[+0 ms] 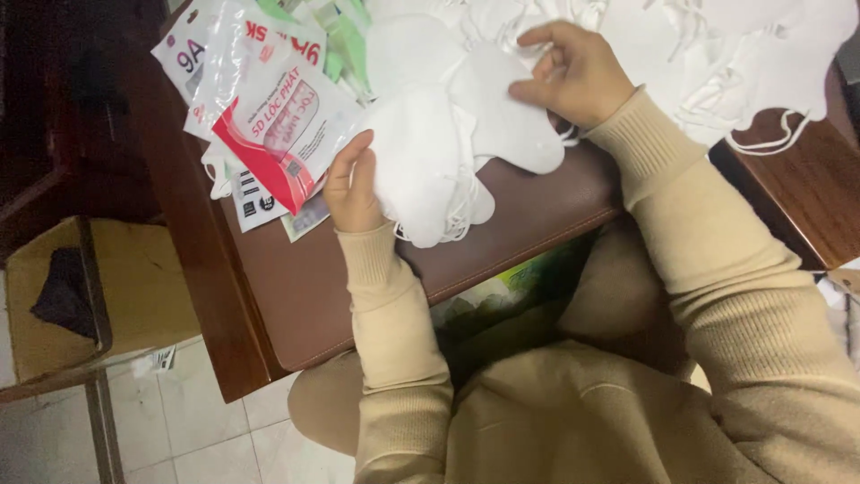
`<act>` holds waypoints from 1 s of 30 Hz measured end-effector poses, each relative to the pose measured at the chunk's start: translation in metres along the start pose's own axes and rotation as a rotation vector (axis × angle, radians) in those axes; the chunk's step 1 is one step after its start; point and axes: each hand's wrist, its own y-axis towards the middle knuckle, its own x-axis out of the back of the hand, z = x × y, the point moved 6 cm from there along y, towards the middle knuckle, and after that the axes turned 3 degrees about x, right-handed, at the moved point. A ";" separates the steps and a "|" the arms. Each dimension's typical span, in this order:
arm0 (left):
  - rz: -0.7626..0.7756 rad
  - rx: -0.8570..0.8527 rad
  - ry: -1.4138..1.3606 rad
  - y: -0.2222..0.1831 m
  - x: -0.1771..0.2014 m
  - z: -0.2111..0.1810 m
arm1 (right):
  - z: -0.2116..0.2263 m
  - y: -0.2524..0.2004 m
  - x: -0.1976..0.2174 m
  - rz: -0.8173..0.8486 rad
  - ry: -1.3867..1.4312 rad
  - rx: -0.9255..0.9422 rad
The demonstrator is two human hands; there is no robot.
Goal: Picking up individual white face masks from a pile and stacking them neatly on a table.
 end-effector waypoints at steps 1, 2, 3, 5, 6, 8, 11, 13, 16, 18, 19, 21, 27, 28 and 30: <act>-0.009 0.010 -0.016 -0.002 -0.001 0.000 | -0.007 -0.003 -0.005 0.095 -0.001 -0.127; -0.013 0.008 -0.016 -0.003 -0.002 -0.003 | 0.010 -0.006 -0.004 0.099 0.000 -0.125; 0.002 -0.037 0.053 -0.004 -0.004 -0.008 | 0.020 -0.011 -0.005 0.127 0.032 -0.260; 0.014 -0.083 0.121 -0.007 -0.006 -0.016 | 0.026 -0.017 -0.003 0.159 0.063 -0.394; 0.026 -0.083 0.134 -0.009 -0.008 -0.018 | 0.029 -0.012 0.003 0.140 -0.041 -0.273; 0.033 -0.086 0.147 -0.010 -0.009 -0.018 | 0.013 -0.006 0.010 0.124 -0.146 -0.147; 0.033 -0.163 0.185 -0.009 -0.009 -0.016 | -0.011 0.000 0.029 -0.149 0.049 -0.008; 0.027 -0.244 0.282 -0.009 -0.012 -0.017 | 0.001 -0.005 0.031 -0.301 0.542 -0.048; 0.018 -0.173 0.221 -0.012 -0.017 -0.016 | 0.008 -0.010 0.012 -0.243 0.735 -0.106; 0.055 -0.119 0.131 -0.015 -0.022 -0.014 | 0.008 -0.016 -0.009 -0.197 0.738 -0.126; 0.096 -0.063 0.039 -0.016 -0.025 -0.011 | 0.008 -0.018 -0.021 -0.155 0.740 -0.145; 0.139 -0.083 0.067 -0.017 -0.027 -0.011 | 0.014 -0.028 -0.043 -0.094 0.708 -0.179; 0.132 -0.098 0.038 -0.019 -0.036 -0.014 | 0.031 -0.047 -0.089 0.183 0.673 -0.184; 0.114 -0.124 -0.020 -0.017 -0.034 -0.013 | 0.016 -0.046 -0.093 0.123 0.656 -0.188; 0.076 -0.051 -0.070 -0.017 -0.029 -0.005 | 0.033 -0.041 -0.071 0.149 0.556 -0.127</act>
